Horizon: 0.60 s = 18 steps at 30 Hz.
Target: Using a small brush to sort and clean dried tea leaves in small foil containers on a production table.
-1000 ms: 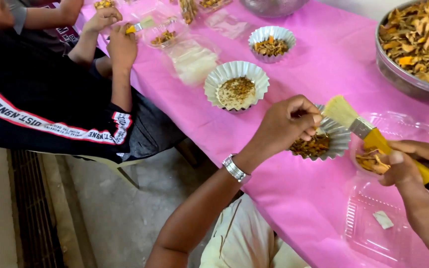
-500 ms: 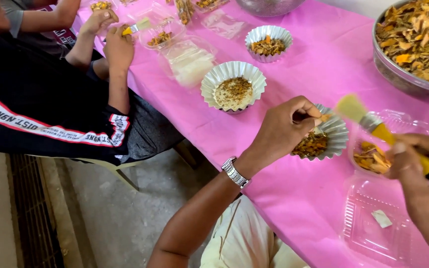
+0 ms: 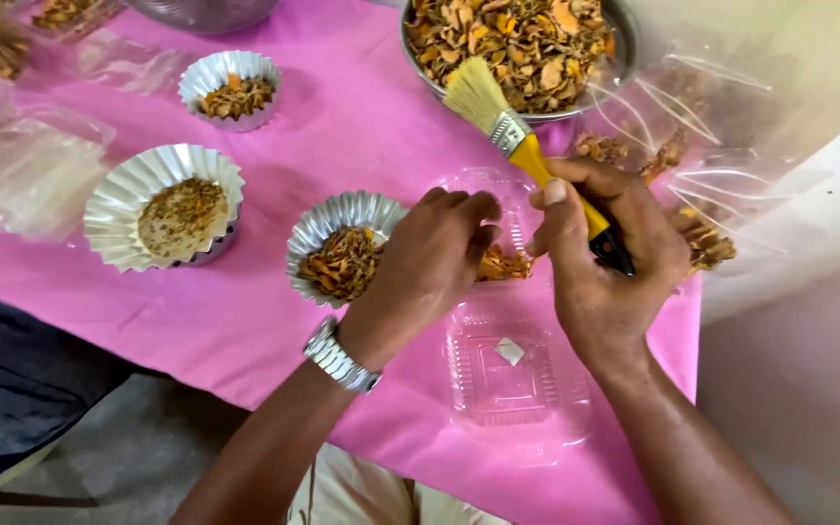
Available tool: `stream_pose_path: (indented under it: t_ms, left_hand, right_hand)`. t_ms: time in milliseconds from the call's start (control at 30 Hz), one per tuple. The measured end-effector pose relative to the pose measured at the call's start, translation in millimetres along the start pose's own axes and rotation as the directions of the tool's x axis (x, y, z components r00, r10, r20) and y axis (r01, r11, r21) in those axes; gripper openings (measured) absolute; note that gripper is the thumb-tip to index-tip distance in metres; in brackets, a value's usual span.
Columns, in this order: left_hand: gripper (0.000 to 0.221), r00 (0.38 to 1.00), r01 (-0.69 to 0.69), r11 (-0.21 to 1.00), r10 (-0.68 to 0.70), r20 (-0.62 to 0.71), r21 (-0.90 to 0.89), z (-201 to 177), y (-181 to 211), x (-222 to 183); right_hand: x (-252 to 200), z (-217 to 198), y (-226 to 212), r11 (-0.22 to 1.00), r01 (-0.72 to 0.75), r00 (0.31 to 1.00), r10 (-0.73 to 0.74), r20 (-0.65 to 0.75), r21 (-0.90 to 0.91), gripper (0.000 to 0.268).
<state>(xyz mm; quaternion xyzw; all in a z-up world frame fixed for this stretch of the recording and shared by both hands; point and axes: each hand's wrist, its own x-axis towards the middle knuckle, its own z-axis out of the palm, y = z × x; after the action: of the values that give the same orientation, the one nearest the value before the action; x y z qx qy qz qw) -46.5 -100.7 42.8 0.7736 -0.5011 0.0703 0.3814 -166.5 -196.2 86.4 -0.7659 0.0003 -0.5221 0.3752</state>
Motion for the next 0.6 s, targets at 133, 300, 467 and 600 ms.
stream_pose_path:
  t_ms: [133,300,467,600]
  left_hand:
    - [0.032,1.000,0.010,0.989,-0.008,-0.017,0.145,-16.8,-21.6,6.2]
    - [0.010,0.990,0.114,0.960,-0.132,0.053,0.255,-75.6,-54.3,-27.7]
    - [0.040,0.959,0.139,0.935,-0.209,0.190,0.327,-70.4,-75.1,-59.6]
    - [0.031,0.986,0.025,0.886,-0.098,0.135,0.463,-43.9,-96.4,-58.1]
  right_hand:
    - [-0.5,-1.2,2.3,0.999,0.028,1.000,-0.029,0.012,0.034,0.018]
    - [0.7,-4.3,-1.5,1.000,0.026,0.999,-0.026,0.032,-0.009,0.016]
    - [-3.7,-0.5,-4.7,1.000,0.003,0.995,0.000,0.098,-0.025,0.020]
    - [-7.4,-4.1,0.8,0.998,0.035,0.989,-0.028,0.144,-0.045,0.015]
